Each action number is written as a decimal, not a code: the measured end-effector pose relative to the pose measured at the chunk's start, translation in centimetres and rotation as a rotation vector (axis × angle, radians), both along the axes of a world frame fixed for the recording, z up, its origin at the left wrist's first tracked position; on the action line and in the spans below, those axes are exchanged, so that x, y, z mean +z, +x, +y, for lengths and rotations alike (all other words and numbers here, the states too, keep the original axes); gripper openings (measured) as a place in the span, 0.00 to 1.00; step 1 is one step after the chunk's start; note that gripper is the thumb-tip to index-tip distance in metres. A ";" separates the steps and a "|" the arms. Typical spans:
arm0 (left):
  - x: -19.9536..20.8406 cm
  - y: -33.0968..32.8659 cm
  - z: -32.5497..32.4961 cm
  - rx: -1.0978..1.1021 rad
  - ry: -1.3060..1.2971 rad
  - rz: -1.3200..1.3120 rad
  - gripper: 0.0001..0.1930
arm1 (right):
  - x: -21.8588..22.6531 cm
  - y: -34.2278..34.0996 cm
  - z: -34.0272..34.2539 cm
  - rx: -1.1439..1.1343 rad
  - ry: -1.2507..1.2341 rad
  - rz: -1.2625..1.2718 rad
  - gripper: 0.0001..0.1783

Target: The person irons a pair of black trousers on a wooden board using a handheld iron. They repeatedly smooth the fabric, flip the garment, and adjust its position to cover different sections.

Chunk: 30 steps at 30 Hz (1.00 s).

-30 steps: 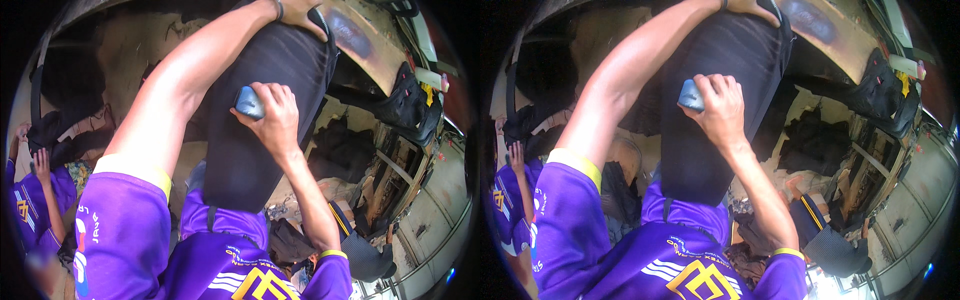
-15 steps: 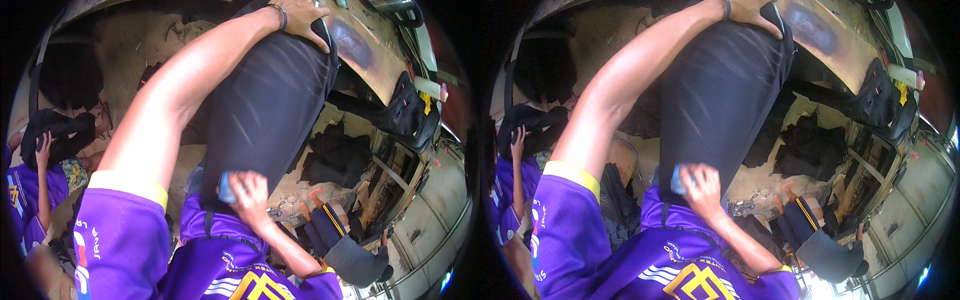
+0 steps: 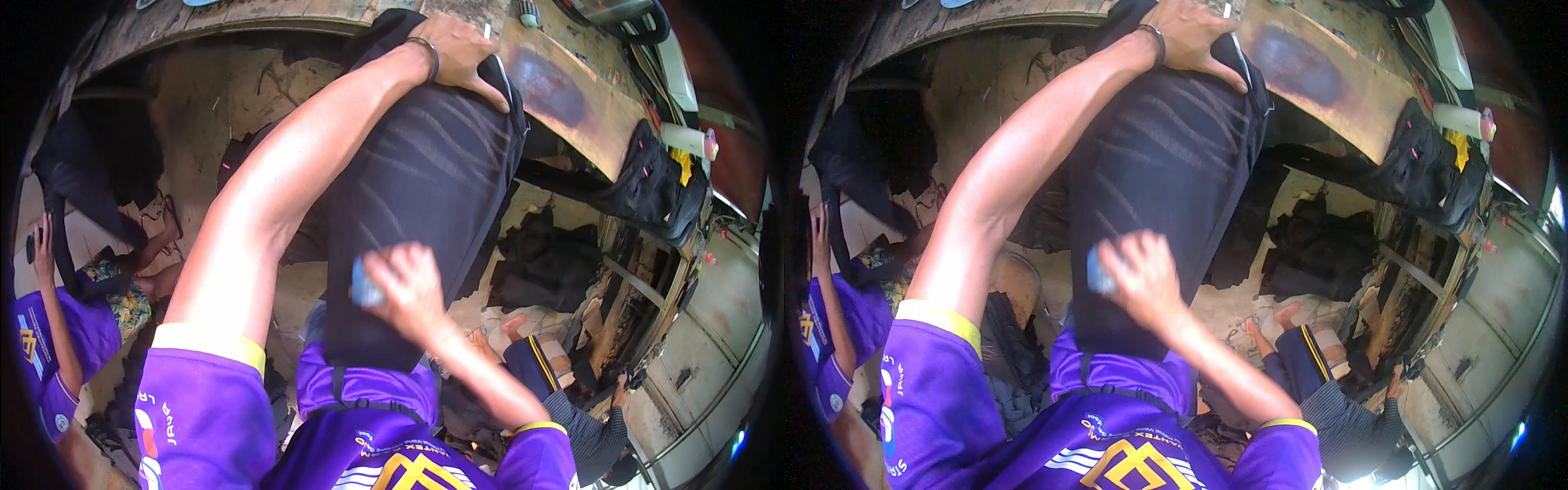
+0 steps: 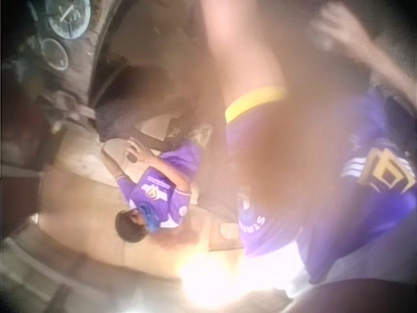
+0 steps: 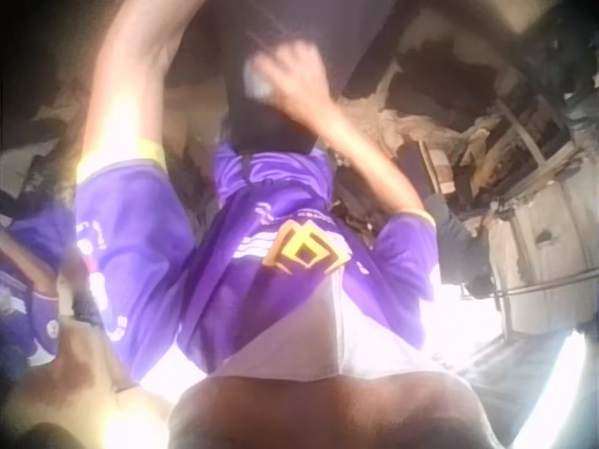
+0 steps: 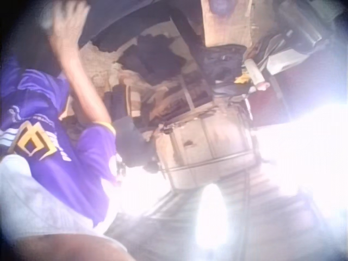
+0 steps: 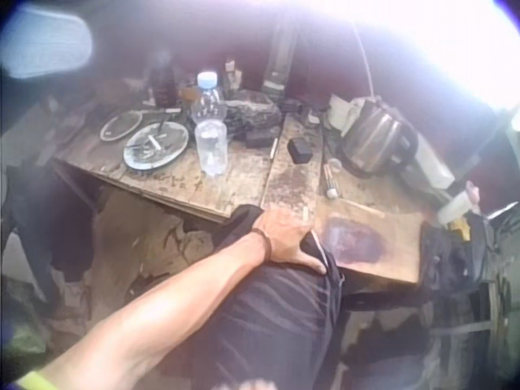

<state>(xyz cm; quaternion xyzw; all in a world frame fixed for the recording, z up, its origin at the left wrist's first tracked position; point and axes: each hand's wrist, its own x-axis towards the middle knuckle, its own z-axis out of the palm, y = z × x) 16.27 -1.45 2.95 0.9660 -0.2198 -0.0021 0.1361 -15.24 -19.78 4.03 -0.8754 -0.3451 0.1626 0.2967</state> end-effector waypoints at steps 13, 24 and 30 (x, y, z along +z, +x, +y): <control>-0.7 -0.8 -0.5 0.086 0.026 -0.053 0.55 | 5.1 -16.7 1.1 -0.384 0.134 -0.037 0.35; -3.0 -15.8 -2.3 0.609 0.014 -0.258 0.47 | 0.5 -29.9 -9.1 -1.047 0.492 0.942 0.32; -5.3 -35.4 -2.4 0.882 -0.385 -0.033 0.50 | 1.2 -41.6 -13.0 -1.066 0.062 1.014 0.34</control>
